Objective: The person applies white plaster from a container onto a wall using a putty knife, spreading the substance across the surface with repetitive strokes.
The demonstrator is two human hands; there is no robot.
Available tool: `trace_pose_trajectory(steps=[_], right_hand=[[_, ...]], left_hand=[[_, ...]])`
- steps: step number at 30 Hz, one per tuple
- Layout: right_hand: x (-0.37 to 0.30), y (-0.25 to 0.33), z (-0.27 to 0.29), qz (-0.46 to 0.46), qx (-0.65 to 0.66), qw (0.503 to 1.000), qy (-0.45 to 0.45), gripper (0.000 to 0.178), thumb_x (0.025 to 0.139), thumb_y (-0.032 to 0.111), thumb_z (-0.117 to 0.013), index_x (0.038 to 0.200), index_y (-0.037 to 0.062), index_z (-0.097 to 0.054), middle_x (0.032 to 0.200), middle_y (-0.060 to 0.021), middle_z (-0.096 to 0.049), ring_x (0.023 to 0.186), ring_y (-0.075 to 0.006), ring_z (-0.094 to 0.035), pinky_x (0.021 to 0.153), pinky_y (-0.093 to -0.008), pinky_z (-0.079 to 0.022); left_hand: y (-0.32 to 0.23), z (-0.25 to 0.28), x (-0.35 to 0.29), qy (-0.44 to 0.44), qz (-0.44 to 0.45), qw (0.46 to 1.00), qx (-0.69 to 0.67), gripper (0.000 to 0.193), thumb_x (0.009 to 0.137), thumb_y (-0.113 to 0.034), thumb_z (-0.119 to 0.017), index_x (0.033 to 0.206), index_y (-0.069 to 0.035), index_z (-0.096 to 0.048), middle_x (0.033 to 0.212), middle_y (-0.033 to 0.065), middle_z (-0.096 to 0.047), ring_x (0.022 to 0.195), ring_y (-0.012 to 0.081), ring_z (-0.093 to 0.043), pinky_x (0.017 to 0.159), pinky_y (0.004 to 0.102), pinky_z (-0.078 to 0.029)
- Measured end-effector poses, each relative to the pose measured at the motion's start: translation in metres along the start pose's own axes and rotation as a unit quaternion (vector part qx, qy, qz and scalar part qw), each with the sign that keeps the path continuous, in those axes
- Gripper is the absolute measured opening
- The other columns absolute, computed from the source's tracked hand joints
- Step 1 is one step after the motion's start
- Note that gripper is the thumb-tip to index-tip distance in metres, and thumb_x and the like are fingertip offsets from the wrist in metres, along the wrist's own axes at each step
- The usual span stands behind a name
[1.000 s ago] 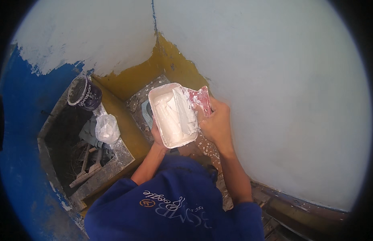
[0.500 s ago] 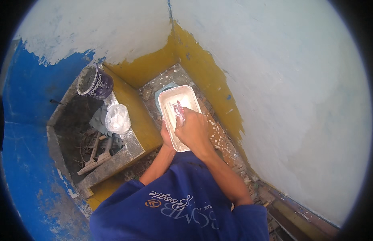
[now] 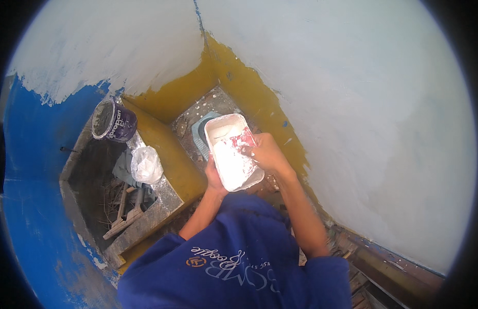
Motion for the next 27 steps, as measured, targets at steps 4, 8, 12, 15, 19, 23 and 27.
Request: trace_pose_trajectory(steps=[4,8,12,15,19,23,27], right_hand=[[-0.019,0.000,0.035,-0.039,0.213,0.976,0.030,0.024,0.083,0.002,-0.066,0.102,-0.0133,-0.068,0.093,-0.0175,-0.072,0.078,-0.0202,-0.072,0.074,-0.0316,-0.058],[-0.044,0.020,0.093,0.053,0.359,0.931,-0.021,0.030,0.087,0.003,-0.062,0.114,-0.0106,-0.062,0.105,-0.0174,-0.071,0.090,-0.0211,-0.072,0.083,-0.0330,-0.058],[-0.111,0.154,0.156,0.275,0.288,0.910,-0.115,0.032,0.090,0.001,-0.061,0.121,-0.0081,-0.058,0.109,-0.0120,-0.068,0.094,-0.0168,-0.068,0.085,-0.0319,-0.055],[-0.193,0.272,0.185,0.460,-0.094,0.789,-0.396,0.022,0.094,0.003,-0.059,0.113,-0.0069,-0.064,0.095,-0.0071,-0.070,0.077,-0.0111,-0.062,0.072,-0.0279,-0.050],[-0.231,0.383,0.189,0.542,-0.379,0.502,-0.557,0.022,0.088,0.000,-0.061,0.108,0.0036,-0.071,0.081,-0.0066,-0.069,0.069,-0.0167,-0.061,0.067,-0.0295,-0.048],[-0.220,0.441,0.199,0.517,-0.594,0.168,-0.593,0.029,0.080,0.003,-0.065,0.107,0.0089,-0.073,0.095,-0.0061,-0.067,0.085,-0.0211,-0.064,0.072,-0.0379,-0.052],[-0.165,0.430,0.231,0.357,-0.712,0.085,-0.598,0.028,0.077,0.006,-0.065,0.104,0.0050,-0.073,0.119,-0.0068,-0.061,0.101,-0.0218,-0.064,0.078,-0.0412,-0.054]], left_hand=[[0.011,0.013,0.007,-0.010,0.013,1.000,0.025,0.067,0.101,-0.051,-0.038,0.150,-0.005,-0.033,0.146,0.0175,-0.046,0.130,0.0348,-0.050,0.109,0.0491,-0.043],[0.027,0.026,0.015,-0.010,0.046,0.999,0.006,0.069,0.099,-0.055,-0.040,0.150,-0.008,-0.033,0.146,0.0153,-0.047,0.128,0.0352,-0.052,0.106,0.0528,-0.045],[0.019,-0.002,0.004,0.019,0.035,0.999,-0.008,0.064,0.098,-0.056,-0.041,0.148,-0.017,-0.039,0.143,0.0082,-0.051,0.125,0.0330,-0.054,0.104,0.0547,-0.045],[0.026,0.004,0.012,0.043,0.074,0.996,-0.011,0.064,0.098,-0.057,-0.040,0.148,-0.017,-0.040,0.143,0.0077,-0.050,0.126,0.0332,-0.053,0.105,0.0545,-0.044],[0.028,0.013,0.023,0.032,0.076,0.997,-0.002,0.063,0.097,-0.058,-0.040,0.145,-0.017,-0.043,0.139,0.0079,-0.054,0.124,0.0339,-0.055,0.103,0.0556,-0.045],[0.023,0.006,0.024,0.025,0.062,0.998,-0.007,0.062,0.097,-0.058,-0.039,0.143,-0.018,-0.045,0.138,0.0073,-0.055,0.122,0.0339,-0.056,0.102,0.0554,-0.046],[0.022,-0.002,0.020,0.032,0.057,0.998,-0.015,0.061,0.098,-0.057,-0.038,0.143,-0.018,-0.045,0.138,0.0069,-0.055,0.122,0.0336,-0.056,0.102,0.0550,-0.046]])
Point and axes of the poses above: each hand's wrist, its own x-axis towards the middle knuckle, its own z-axis out of the back of the hand, y = z × x, the point moved 4 cm from there along x, towards the middle knuckle
